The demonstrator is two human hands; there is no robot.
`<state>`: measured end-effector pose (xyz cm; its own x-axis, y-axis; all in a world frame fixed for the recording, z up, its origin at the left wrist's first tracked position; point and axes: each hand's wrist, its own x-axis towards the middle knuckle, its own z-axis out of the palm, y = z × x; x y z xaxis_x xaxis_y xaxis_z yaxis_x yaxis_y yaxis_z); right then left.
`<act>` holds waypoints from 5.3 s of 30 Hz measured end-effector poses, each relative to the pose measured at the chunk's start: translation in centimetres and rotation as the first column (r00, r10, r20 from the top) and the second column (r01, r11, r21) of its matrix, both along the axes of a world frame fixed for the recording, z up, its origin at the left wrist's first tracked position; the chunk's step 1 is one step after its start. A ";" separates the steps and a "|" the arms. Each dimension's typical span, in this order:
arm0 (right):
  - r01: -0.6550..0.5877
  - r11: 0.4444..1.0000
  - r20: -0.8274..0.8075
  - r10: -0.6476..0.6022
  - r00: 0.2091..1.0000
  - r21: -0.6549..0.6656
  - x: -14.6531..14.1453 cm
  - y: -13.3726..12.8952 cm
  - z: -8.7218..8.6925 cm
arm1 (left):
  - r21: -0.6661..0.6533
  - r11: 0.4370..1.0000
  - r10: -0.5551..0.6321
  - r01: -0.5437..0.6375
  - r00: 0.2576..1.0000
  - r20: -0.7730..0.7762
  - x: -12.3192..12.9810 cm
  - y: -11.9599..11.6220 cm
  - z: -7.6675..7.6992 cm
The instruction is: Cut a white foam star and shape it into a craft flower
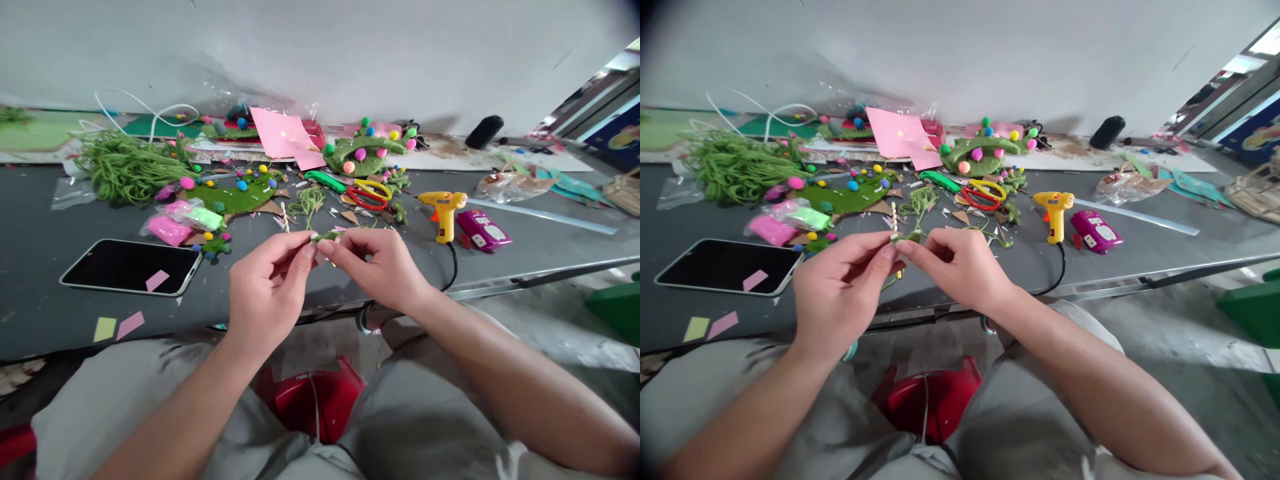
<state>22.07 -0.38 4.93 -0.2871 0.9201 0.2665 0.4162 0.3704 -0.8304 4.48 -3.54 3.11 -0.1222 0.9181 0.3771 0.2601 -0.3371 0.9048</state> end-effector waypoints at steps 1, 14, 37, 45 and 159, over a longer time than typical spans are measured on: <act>0.002 1.000 0.004 -0.002 1.000 0.006 0.0 0.0 0.0 | 0.002 1.000 -0.002 0.002 1.000 0.001 0.0 0.0 0.0; 0.007 1.000 0.026 -0.007 1.000 0.003 0.2 0.0 -0.2 | -0.029 1.000 -0.004 0.006 0.999 0.044 0.3 -0.1 0.1; -0.001 0.998 0.011 0.002 1.000 -0.066 0.2 0.1 -0.1 | -0.005 1.000 -0.022 0.022 1.000 0.010 0.1 -0.2 -0.1; -0.003 0.998 0.018 0.004 1.000 -0.063 0.4 0.3 -0.1 | -0.005 1.000 -0.028 0.028 0.999 0.020 0.1 -0.1 -0.2; -0.043 0.993 0.017 0.045 0.999 -0.106 0.4 -0.1 0.1 | 0.029 0.999 -0.028 0.029 0.999 -0.024 0.0 -0.2 -0.1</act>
